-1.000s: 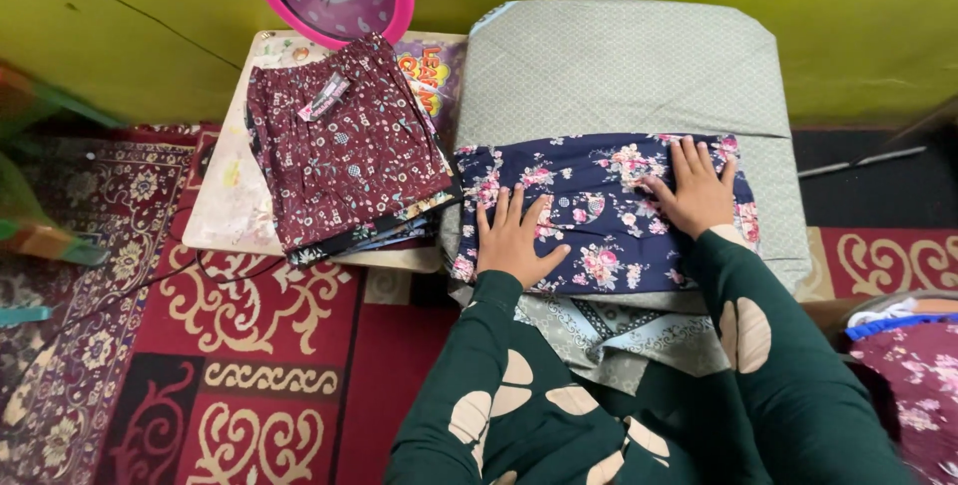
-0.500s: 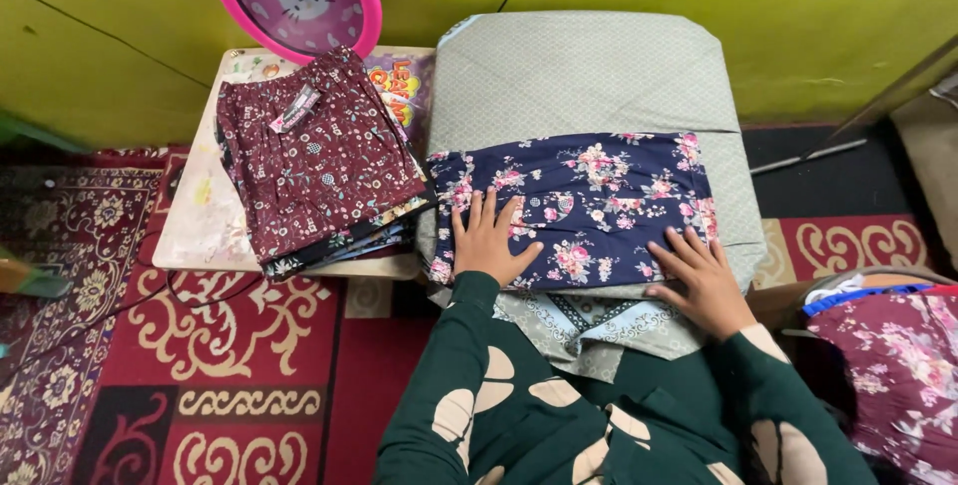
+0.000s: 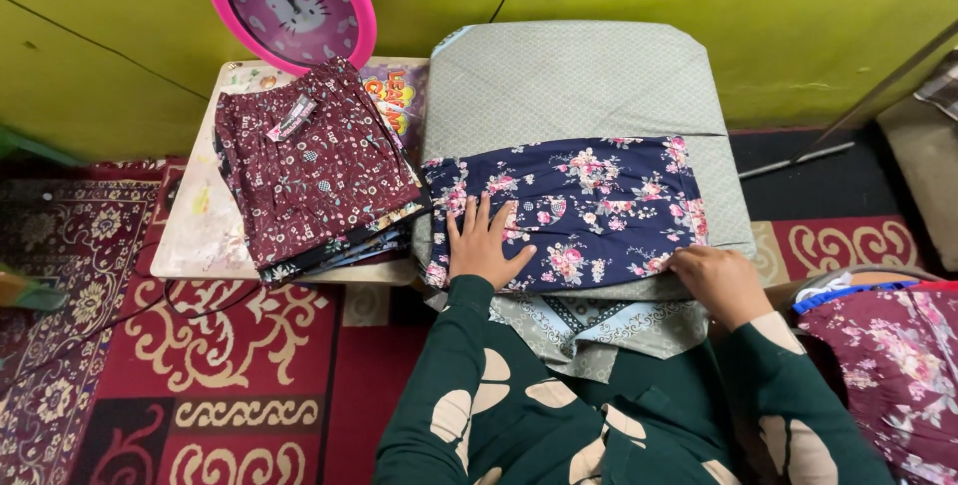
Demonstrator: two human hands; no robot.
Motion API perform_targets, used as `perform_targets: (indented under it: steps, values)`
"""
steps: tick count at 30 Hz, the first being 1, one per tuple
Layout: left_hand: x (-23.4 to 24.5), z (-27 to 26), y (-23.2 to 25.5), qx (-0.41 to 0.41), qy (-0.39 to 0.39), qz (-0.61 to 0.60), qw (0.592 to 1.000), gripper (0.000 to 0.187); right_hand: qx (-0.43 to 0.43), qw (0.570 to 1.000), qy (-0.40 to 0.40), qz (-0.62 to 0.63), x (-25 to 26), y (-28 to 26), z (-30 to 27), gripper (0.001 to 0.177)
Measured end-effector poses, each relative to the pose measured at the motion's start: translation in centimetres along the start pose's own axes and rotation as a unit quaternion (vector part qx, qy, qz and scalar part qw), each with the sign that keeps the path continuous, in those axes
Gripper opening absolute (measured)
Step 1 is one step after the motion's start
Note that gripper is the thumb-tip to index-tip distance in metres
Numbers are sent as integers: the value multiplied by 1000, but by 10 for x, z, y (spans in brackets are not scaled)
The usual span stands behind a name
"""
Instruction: Folding floral patterned garments on a workspace cushion.
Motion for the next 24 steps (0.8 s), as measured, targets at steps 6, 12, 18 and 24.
perform_targets:
  steps: [6, 12, 18, 24]
  values:
    - [9, -2, -2, 9, -4, -75, 997, 87, -17, 987, 122, -108, 63, -62, 62, 9]
    - [19, -4, -5, 16, 82, -158, 984, 90, 225, 963, 118, 91, 63, -144, 95, 58]
    - [23, -1, -4, 16, 36, -121, 992, 95, 34, 971, 17, 236, 13, -145, 106, 78]
    - [10, -2, 2, -11, -8, 3, 1000, 90, -34, 982, -66, 175, -10, -144, 90, 93]
Point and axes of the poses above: each hand's wrist, its own z-axis towards the middle knuckle, its own x-axis out of the back of the hand, y = z × x, the point moved 1 cm from there along z, towards the middle knuckle, and after that the axes turned 7 degrees about z, right-handed, at the moved point
